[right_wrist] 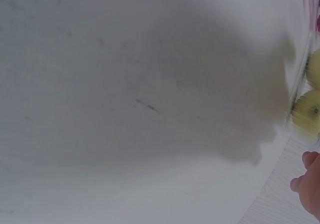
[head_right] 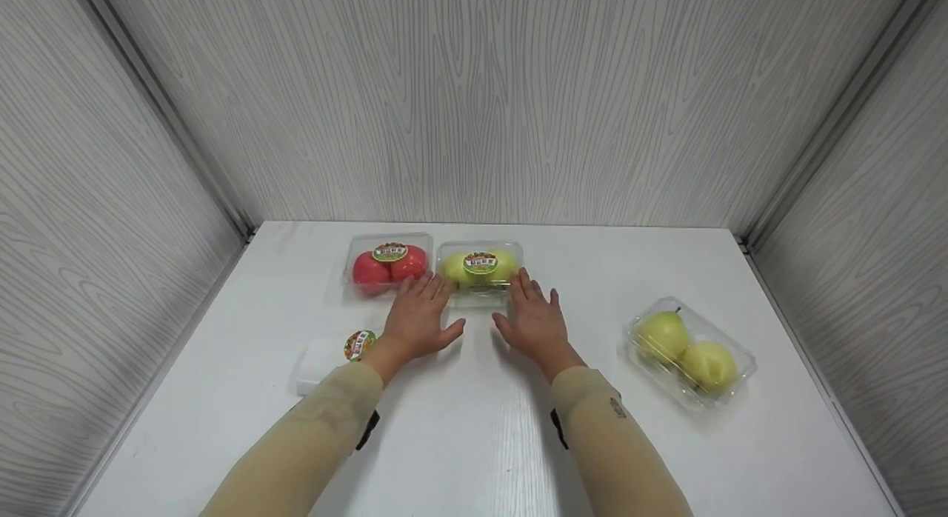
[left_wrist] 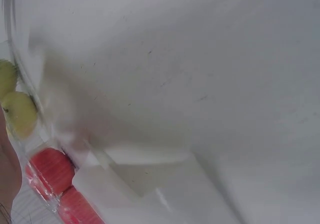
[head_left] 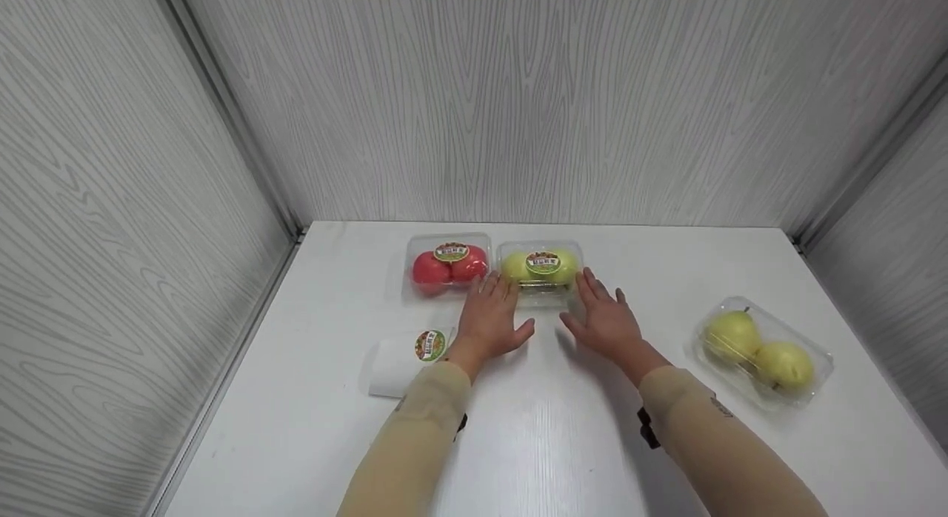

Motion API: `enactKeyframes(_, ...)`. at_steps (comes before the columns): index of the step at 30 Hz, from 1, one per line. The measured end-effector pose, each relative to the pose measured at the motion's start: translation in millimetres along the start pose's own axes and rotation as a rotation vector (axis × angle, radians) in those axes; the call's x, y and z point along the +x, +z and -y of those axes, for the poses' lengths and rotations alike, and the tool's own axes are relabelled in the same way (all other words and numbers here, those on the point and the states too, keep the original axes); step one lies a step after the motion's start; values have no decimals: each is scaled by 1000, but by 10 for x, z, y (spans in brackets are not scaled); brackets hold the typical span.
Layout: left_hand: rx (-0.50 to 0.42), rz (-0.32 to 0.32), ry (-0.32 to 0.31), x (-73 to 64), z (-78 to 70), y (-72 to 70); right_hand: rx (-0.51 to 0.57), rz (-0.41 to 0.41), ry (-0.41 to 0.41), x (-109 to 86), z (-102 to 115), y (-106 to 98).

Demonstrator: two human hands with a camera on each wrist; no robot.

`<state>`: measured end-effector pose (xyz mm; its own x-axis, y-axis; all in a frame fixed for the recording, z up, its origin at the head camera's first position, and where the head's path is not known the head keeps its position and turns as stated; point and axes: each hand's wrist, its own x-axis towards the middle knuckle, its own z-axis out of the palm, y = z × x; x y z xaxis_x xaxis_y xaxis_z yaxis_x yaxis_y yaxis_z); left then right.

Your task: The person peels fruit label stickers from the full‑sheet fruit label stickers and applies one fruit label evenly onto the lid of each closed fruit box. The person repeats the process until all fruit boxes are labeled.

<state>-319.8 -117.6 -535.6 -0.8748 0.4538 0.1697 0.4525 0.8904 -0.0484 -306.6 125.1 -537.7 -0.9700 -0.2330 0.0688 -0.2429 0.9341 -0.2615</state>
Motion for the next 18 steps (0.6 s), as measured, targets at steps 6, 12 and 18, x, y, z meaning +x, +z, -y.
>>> enactKeyframes(6,16,-9,3,67,22,19,-1,17,19,68,-26,20)
enactKeyframes(12,1,0,-7,112,32,-2,2,32,30,129,-41,17)
enactKeyframes(18,14,-9,-12,137,58,-1,-8,43,29,181,-38,-7)
